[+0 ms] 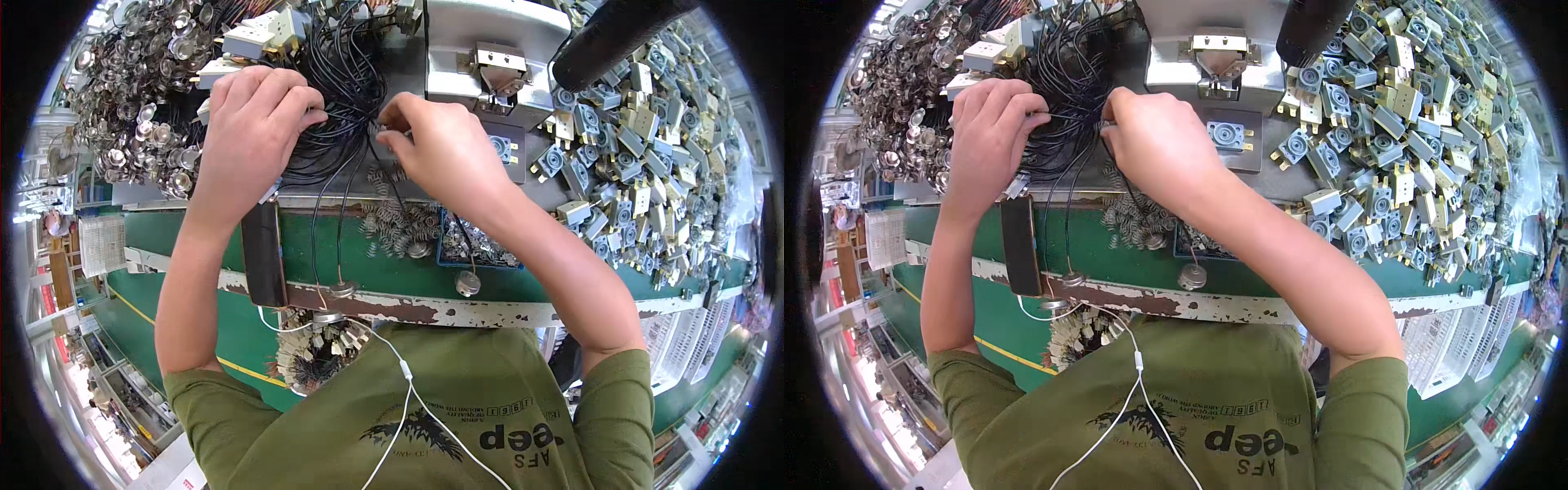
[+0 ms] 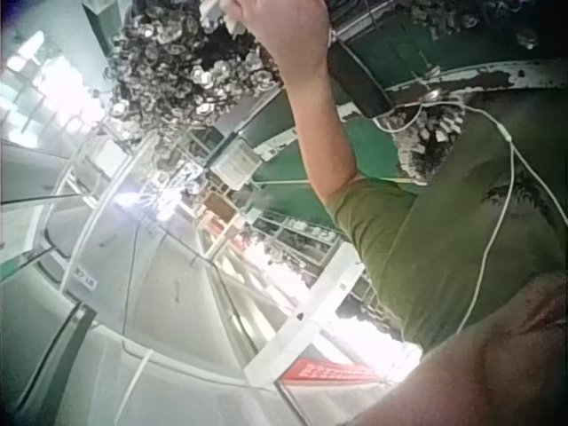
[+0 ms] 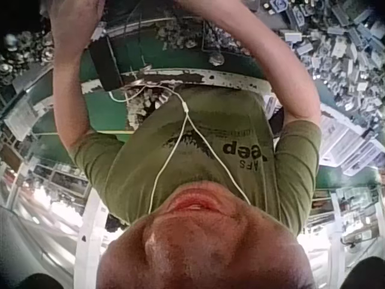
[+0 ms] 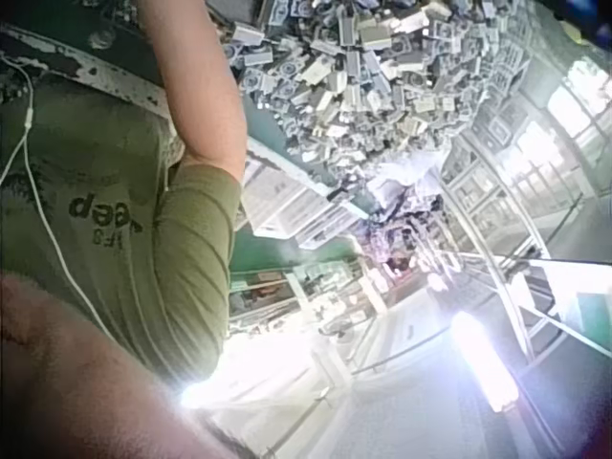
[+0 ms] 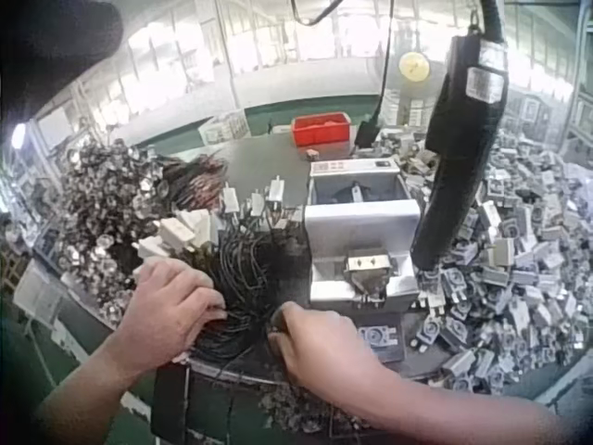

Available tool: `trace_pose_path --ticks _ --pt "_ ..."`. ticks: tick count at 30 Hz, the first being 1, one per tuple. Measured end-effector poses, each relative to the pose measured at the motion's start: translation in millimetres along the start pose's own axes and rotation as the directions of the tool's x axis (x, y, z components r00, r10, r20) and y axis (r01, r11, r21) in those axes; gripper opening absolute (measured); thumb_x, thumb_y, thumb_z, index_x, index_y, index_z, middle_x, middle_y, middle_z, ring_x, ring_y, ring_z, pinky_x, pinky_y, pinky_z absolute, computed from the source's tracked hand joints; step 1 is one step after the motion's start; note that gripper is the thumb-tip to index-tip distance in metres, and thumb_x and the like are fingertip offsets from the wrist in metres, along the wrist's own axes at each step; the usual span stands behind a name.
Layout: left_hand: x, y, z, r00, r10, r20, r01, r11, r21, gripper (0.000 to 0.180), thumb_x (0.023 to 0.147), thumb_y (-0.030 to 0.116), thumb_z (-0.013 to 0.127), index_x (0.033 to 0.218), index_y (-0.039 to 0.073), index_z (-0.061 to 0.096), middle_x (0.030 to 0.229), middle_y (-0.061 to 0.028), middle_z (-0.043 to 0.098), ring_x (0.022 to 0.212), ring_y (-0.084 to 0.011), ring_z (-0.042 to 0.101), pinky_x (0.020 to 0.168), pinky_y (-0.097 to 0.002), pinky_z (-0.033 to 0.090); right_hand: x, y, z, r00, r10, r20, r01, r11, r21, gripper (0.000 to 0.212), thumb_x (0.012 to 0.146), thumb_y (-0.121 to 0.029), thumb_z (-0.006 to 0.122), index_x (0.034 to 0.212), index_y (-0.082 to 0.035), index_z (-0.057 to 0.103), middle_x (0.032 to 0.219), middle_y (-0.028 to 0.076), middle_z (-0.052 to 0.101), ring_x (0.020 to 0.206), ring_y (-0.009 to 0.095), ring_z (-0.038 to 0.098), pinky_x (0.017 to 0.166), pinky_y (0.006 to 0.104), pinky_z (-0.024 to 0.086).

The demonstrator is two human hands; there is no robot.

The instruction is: Assembling small electronic components and scanning them using a handheld device on a factory production line.

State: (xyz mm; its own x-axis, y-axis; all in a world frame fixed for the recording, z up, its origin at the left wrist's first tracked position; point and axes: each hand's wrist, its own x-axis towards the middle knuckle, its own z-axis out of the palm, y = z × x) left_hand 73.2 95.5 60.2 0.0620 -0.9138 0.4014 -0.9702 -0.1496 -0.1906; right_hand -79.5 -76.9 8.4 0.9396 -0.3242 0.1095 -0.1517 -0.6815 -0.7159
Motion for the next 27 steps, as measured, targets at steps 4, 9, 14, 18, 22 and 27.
trace_pose_path --ticks 4,9,14,18,22,27 --pt "-1 0 3 1.000 0.016 -0.018 -0.017 1.000 -0.002 0.019 0.085 0.013 0.075 0.101 0.010 0.065 0.107 -0.0024 0.064 0.108 -0.0269 0.059 0.096 -0.0423 0.041 0 5 -5 0.992 -0.081 0.095 0.093 0.987 -0.128 0.019 0.093 -0.016 0.069 0.102 0.000 0.066 0.093 0.020 0.074 0.088 0.039 0.072 0.078 0.0465 0.057" --pt "-2 -3 4 0.999 0.034 -0.040 -0.033 0.999 0.011 0.020 0.084 0.012 0.076 0.100 0.011 0.065 0.106 -0.0015 0.065 0.107 -0.0250 0.060 0.094 -0.0414 0.043 -5 9 -26 0.989 -0.100 0.113 0.136 0.915 -0.381 0.017 0.094 -0.014 0.067 0.103 0.000 0.064 0.087 0.021 0.071 0.085 0.041 0.070 0.075 0.0504 0.055" --pt "-4 -4 7 0.995 0.054 -0.085 -0.048 0.996 0.073 0.018 0.085 0.023 0.076 0.096 0.014 0.065 0.100 0.0029 0.064 0.104 -0.0186 0.060 0.093 -0.0374 0.044 -27 6 -33 0.982 -0.188 0.005 0.171 0.881 -0.442 0.021 0.098 -0.015 0.066 0.113 -0.001 0.065 0.073 0.018 0.069 0.067 0.036 0.070 0.061 0.0448 0.054" --pt "-8 2 7 0.998 0.034 -0.048 -0.034 0.999 -0.001 0.019 0.082 0.013 0.077 0.097 0.010 0.065 0.104 -0.0009 0.066 0.107 -0.0238 0.061 0.093 -0.0403 0.045 -74 -2 -43 0.983 0.049 0.179 -0.029 0.993 -0.112 0.024 0.103 -0.018 0.063 0.120 -0.001 0.065 0.075 0.014 0.072 0.070 0.025 0.073 0.061 0.0366 0.053" --pt "-8 18 9 0.998 0.053 -0.041 -0.056 0.996 -0.071 0.022 0.082 0.017 0.077 0.102 0.011 0.070 0.103 0.0008 0.066 0.104 -0.0215 0.062 0.093 -0.0394 0.045 -116 -4 -40 0.767 0.318 0.557 -0.639 0.456 0.620 0.029 0.108 -0.021 0.058 0.129 -0.001 0.063 0.077 0.004 0.068 0.079 0.017 0.072 0.069 0.0297 0.053" --pt "2 50 2 0.999 -0.001 -0.053 -0.014 0.959 -0.284 0.029 0.083 0.013 0.077 0.112 0.011 0.071 0.097 -0.0011 0.065 0.094 -0.0233 0.064 0.082 -0.0376 0.050 -104 7 -71 0.752 0.254 0.609 -0.650 0.445 0.616 0.039 0.109 -0.017 0.054 0.146 -0.004 0.056 0.072 0.000 0.063 0.072 0.010 0.066 0.063 0.0236 0.051"
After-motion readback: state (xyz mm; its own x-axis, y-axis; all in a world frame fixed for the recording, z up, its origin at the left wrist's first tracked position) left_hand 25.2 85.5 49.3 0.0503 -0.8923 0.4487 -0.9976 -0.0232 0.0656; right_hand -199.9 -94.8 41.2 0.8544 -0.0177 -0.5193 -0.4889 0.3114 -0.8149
